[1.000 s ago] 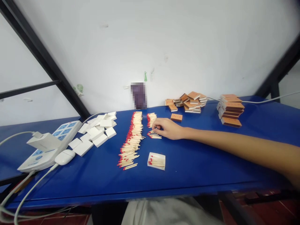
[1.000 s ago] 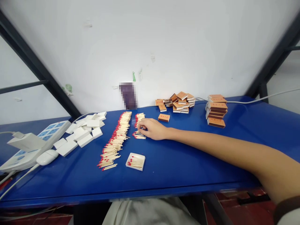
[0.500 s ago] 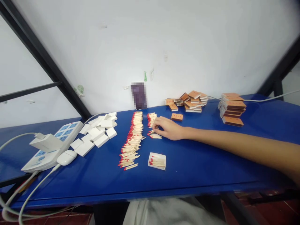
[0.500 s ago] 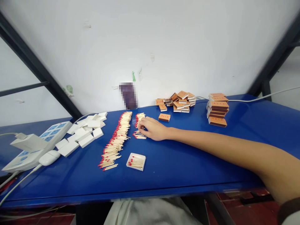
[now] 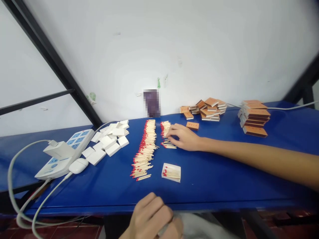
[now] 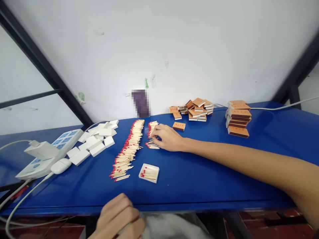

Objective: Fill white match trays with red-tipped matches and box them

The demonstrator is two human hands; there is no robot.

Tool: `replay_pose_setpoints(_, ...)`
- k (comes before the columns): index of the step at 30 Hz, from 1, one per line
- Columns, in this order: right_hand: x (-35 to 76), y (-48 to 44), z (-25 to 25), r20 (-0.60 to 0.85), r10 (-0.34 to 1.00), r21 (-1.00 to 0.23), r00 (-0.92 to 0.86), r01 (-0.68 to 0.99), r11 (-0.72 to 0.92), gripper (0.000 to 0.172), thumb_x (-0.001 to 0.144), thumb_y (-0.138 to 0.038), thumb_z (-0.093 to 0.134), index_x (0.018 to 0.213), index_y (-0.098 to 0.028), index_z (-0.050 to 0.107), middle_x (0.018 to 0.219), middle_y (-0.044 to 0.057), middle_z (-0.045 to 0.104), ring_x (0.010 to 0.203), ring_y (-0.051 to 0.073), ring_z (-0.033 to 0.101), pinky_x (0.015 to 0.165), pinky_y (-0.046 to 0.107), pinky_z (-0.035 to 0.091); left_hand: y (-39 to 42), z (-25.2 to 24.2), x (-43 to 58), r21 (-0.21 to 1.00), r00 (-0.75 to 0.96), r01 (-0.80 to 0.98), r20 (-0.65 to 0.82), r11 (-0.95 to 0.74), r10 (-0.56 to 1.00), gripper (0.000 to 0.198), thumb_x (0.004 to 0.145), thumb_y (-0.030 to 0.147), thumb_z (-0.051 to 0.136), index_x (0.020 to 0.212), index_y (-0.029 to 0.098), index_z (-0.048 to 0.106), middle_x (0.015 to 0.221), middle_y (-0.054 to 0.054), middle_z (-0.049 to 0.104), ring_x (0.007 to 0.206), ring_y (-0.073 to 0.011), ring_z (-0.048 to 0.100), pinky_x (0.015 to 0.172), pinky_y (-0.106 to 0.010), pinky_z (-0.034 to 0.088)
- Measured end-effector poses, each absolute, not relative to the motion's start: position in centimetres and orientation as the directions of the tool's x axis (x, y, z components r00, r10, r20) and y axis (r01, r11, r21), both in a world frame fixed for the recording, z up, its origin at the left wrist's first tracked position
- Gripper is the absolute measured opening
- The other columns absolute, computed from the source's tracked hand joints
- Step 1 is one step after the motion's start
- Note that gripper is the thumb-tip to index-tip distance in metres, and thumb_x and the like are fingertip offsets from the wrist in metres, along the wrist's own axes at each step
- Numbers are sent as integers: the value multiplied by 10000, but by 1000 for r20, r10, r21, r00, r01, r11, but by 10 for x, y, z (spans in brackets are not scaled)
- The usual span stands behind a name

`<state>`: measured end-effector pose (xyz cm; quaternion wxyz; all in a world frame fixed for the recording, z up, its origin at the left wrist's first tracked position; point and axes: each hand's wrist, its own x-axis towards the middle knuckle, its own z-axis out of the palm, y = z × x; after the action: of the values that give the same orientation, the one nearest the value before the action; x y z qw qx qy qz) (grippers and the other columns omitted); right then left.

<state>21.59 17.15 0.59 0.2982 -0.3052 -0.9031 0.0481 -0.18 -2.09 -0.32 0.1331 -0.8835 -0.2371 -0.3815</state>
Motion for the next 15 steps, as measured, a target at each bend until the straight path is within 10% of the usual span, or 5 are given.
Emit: replay_pose_setpoints(15, 217, 165, 12, 462, 470, -279, -752, 379, 882, 196, 908, -232, 536, 879, -189, 725, 979, 65, 699, 907, 195, 624, 847, 364, 414, -10, -24, 19, -232, 592, 544, 788, -807, 172, 107, 664, 87, 505, 658, 177, 562, 576, 20, 430, 515, -135, 395, 524, -294, 285)
